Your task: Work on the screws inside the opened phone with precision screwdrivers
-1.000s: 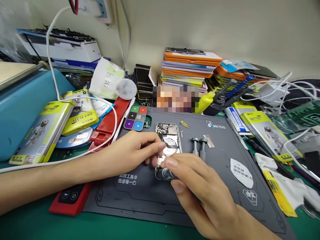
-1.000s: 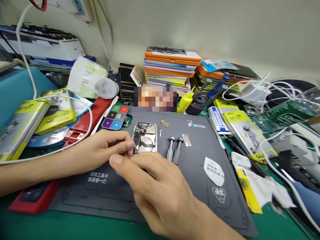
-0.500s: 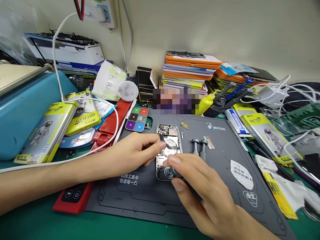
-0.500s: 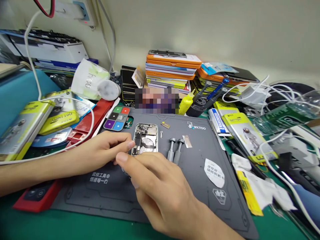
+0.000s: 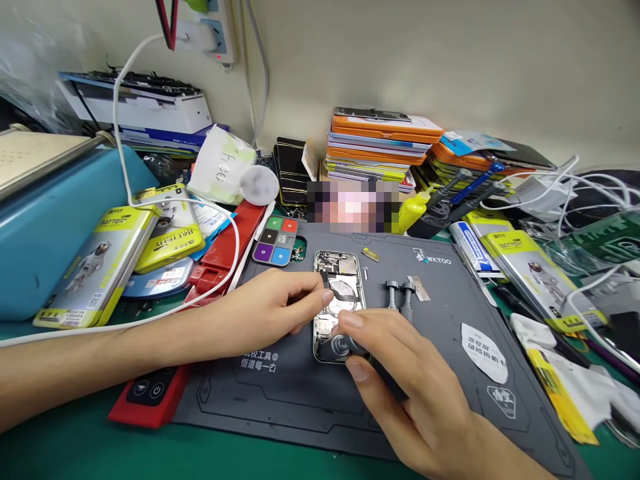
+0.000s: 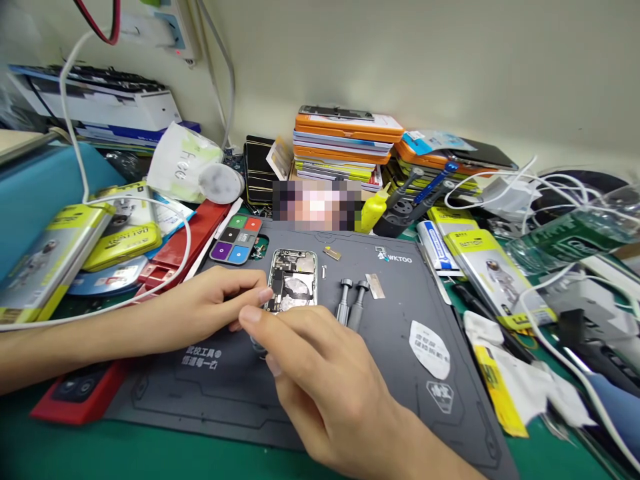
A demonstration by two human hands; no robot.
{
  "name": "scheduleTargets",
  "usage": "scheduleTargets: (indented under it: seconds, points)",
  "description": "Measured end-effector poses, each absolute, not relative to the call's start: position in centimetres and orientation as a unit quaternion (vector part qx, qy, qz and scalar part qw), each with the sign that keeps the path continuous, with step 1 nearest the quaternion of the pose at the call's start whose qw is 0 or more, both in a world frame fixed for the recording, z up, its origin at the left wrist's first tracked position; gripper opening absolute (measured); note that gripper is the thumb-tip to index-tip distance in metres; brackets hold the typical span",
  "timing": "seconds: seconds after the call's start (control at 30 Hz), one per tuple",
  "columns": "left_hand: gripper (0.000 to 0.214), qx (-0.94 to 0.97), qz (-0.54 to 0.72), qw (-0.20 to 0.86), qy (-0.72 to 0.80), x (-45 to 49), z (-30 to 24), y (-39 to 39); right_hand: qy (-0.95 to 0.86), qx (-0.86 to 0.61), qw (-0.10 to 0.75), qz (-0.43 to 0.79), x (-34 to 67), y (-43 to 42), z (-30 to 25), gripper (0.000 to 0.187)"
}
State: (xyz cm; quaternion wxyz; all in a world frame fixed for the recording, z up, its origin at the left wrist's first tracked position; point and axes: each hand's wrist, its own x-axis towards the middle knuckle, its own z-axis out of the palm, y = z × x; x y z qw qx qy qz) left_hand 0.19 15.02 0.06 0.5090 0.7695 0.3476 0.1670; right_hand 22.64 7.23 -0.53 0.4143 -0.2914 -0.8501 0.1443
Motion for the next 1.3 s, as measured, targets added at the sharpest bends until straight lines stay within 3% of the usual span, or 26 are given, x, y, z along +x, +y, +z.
scheduleTargets:
  seconds: [1.3]
  points:
    - [0.043, 0.783, 0.146, 0.495, 0.346, 0.19, -0.18, 15.26, -0.875, -0.3, 0.363, 0.109, 23.28, 7.1, -0.68, 0.069]
